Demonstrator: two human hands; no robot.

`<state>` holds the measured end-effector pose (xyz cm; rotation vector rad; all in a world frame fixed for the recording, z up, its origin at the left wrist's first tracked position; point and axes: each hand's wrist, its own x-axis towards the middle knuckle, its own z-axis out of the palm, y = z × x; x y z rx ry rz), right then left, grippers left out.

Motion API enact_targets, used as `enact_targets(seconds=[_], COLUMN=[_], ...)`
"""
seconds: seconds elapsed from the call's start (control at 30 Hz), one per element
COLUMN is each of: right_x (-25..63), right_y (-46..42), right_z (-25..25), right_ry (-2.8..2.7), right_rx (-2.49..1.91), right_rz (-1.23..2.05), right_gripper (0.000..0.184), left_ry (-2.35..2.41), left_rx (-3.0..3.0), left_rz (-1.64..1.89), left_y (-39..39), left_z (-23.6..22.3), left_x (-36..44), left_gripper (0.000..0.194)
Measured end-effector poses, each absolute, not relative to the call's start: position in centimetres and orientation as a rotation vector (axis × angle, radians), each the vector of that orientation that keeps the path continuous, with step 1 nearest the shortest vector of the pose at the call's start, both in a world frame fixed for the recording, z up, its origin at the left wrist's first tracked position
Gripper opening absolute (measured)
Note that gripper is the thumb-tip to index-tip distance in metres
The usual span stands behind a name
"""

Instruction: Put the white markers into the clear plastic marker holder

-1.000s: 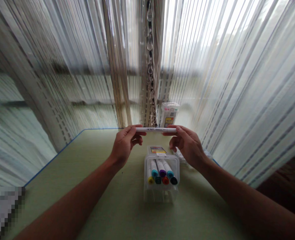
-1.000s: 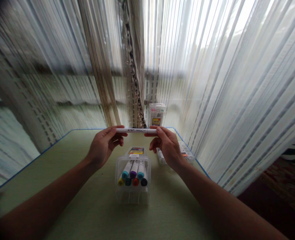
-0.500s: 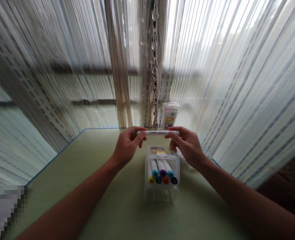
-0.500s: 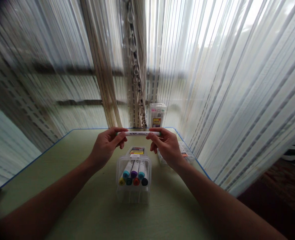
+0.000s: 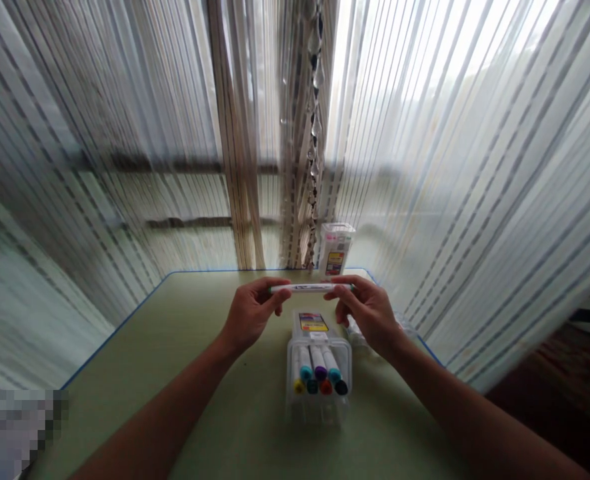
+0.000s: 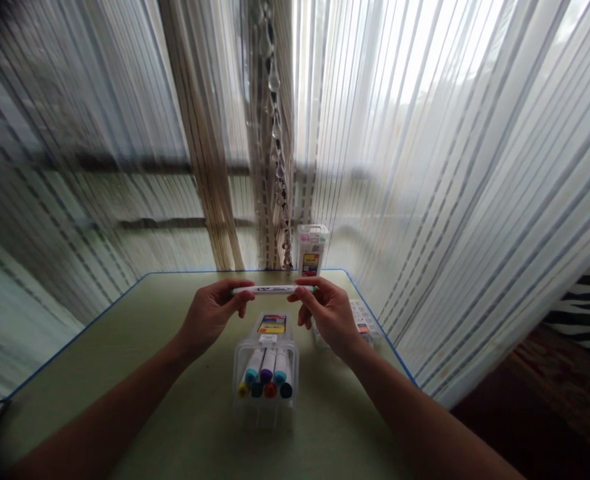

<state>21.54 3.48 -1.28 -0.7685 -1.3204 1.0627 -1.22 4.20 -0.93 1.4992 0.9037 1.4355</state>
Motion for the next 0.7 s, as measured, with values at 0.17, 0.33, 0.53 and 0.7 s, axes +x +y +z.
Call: enact_targets(seconds=[0.17,0.33,0.53,0.7], right_x=[21.83,22.08,22.08,21.96], right_y=[3.69,3.90,3.99,4.09], right_z=[-1.41,-1.61,-1.53,-1.61], right_ry=[-1.264,-1.221,-1.201,-1.236], right_rx=[-0.761,-0.742,-0.798,-0.845], right_rz=[1.138,1.225,1.247,1.187], right_gripper=[0.038,0.038,0.043,0.044], left_ry=[0.877,0.835,0.813,0.874], left_rx=[1.453,1.345,1.243,1.334], left_rz=[1.409,1.394,1.394,1.390], left_y=[4.36,4.32,4.38,4.30], left_z=[-1.10,-1.13,-1.19,-0.96], left_x=[-1.32,-1.17,-1.10,-1.06], left_gripper=[0.037,0.041,0.047,0.042])
